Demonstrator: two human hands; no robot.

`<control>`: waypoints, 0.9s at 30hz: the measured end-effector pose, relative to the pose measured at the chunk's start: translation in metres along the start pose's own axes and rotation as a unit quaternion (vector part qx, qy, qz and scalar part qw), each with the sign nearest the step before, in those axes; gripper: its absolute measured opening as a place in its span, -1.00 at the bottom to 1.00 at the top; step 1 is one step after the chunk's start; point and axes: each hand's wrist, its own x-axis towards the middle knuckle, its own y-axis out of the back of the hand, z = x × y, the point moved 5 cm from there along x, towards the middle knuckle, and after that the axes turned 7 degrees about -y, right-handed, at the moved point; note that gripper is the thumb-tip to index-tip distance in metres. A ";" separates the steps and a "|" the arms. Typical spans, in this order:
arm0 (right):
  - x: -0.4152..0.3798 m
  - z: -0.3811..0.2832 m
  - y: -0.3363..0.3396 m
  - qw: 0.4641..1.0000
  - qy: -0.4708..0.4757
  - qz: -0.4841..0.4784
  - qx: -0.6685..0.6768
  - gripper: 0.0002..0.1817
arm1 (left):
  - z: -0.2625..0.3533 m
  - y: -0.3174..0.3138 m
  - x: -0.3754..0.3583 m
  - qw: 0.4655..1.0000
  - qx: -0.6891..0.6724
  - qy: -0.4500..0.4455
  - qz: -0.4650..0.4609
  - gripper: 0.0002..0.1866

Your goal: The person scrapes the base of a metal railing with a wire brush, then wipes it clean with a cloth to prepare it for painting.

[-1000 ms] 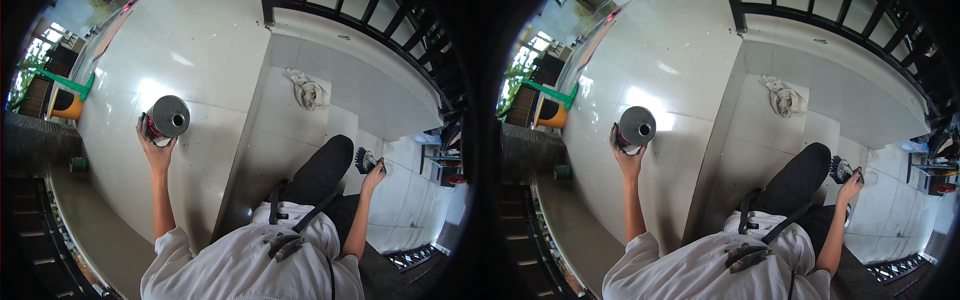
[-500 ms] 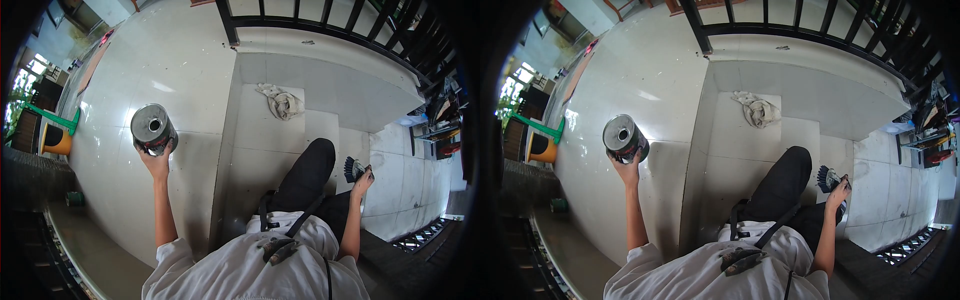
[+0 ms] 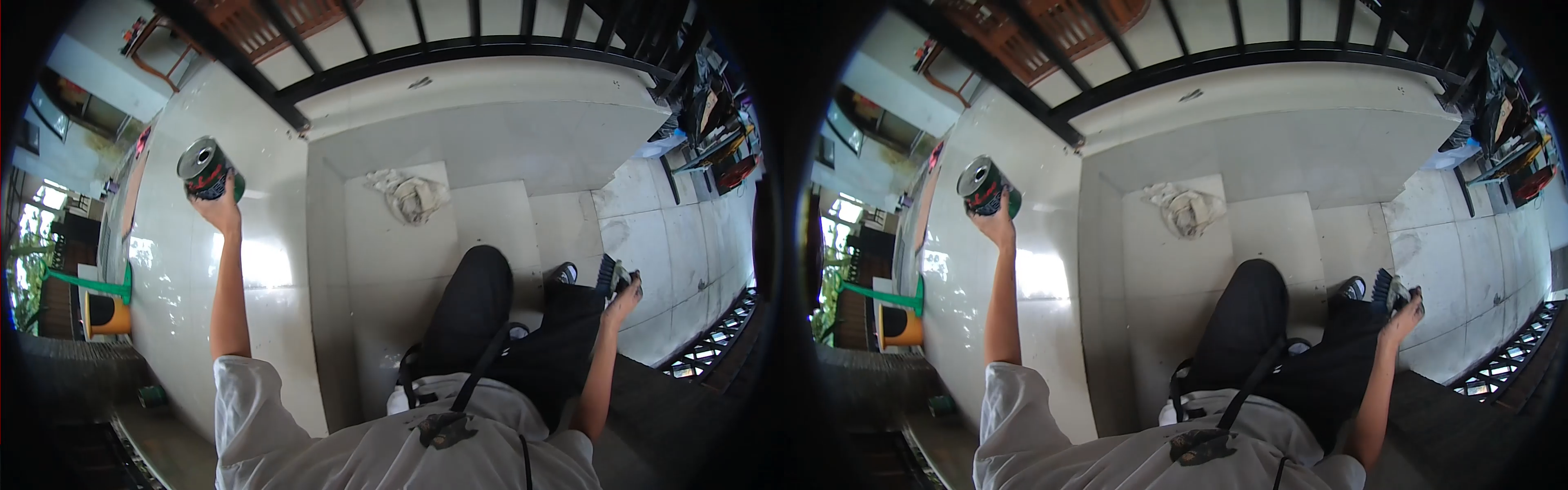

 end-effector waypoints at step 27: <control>-0.099 -0.002 -0.037 0.996 -0.062 -0.061 -0.004 -0.51 | -0.008 -0.043 0.031 0.900 0.262 -0.209 -0.278 -0.01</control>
